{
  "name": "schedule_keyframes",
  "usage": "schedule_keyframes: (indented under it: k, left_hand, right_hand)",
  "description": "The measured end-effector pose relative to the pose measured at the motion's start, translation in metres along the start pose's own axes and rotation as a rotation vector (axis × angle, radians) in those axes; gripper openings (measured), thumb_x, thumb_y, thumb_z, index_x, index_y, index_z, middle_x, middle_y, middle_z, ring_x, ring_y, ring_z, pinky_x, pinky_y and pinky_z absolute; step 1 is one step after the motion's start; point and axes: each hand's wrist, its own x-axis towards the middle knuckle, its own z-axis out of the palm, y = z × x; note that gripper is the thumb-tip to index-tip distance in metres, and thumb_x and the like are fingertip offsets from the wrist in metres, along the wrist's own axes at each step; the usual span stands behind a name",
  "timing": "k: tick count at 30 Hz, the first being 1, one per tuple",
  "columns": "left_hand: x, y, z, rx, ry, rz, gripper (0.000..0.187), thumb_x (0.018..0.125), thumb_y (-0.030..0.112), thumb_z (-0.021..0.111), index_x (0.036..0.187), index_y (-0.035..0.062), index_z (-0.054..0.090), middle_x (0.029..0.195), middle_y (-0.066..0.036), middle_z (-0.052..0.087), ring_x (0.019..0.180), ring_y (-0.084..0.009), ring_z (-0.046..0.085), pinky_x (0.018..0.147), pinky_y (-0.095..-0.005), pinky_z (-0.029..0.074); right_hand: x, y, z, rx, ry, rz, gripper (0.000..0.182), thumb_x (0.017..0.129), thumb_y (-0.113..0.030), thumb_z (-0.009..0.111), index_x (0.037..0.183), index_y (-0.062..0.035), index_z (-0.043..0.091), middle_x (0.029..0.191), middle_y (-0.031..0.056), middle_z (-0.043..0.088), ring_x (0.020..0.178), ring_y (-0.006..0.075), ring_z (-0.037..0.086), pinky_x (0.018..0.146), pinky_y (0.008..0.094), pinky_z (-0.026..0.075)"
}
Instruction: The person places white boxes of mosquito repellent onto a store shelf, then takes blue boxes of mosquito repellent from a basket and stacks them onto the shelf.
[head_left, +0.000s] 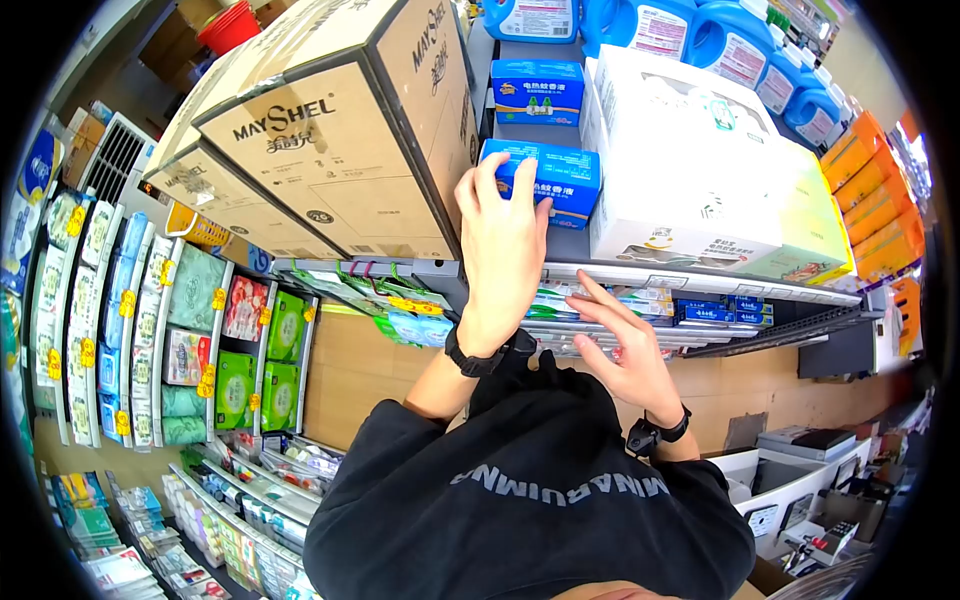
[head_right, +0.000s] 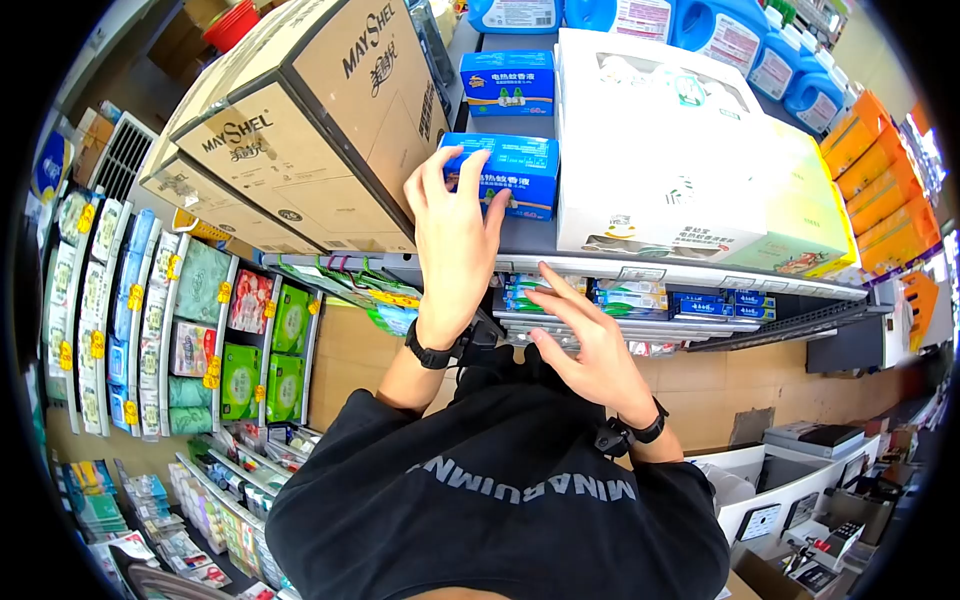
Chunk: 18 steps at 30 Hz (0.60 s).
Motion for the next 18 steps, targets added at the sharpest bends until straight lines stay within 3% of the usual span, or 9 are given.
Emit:
schedule_keyframes:
  k: [9,11,18]
  left_hand:
    - [0.031,0.000,0.024,0.093,0.039,0.017,0.049,0.081,0.007,0.082,0.124,0.0015,0.060,0.122,-0.019,0.054,0.116,-0.0393,0.052,0.095,-0.0459,0.052]
    - [0.036,-0.004,0.033,0.082,0.022,0.029,0.049,0.081,0.006,0.081,0.124,0.0001,0.058,0.121,-0.020,0.054,0.115,-0.0395,0.053,0.093,-0.0458,0.052]
    - [0.057,-0.006,0.051,0.157,0.000,0.015,0.046,0.082,0.003,0.078,0.121,-0.0035,0.054,0.121,-0.023,0.053,0.114,-0.0402,0.054,0.093,-0.0454,0.053]
  right_hand:
    - [-0.006,0.010,-0.001,-0.006,-0.088,0.018,0.037,0.094,-0.009,0.069,0.130,0.0006,0.067,0.158,0.0173,0.047,0.140,0.0348,0.054,0.113,0.0397,0.044]
    - [-0.007,0.013,-0.001,-0.055,-0.059,-0.047,0.038,0.092,-0.005,0.067,0.129,0.0003,0.068,0.155,0.0196,0.052,0.130,0.0324,0.062,0.104,0.0383,0.050]
    - [-0.009,0.018,-0.003,-0.058,-0.080,-0.028,0.037,0.092,-0.005,0.067,0.129,-0.0004,0.068,0.153,0.0193,0.054,0.133,0.0317,0.060,0.104,0.0378,0.051]
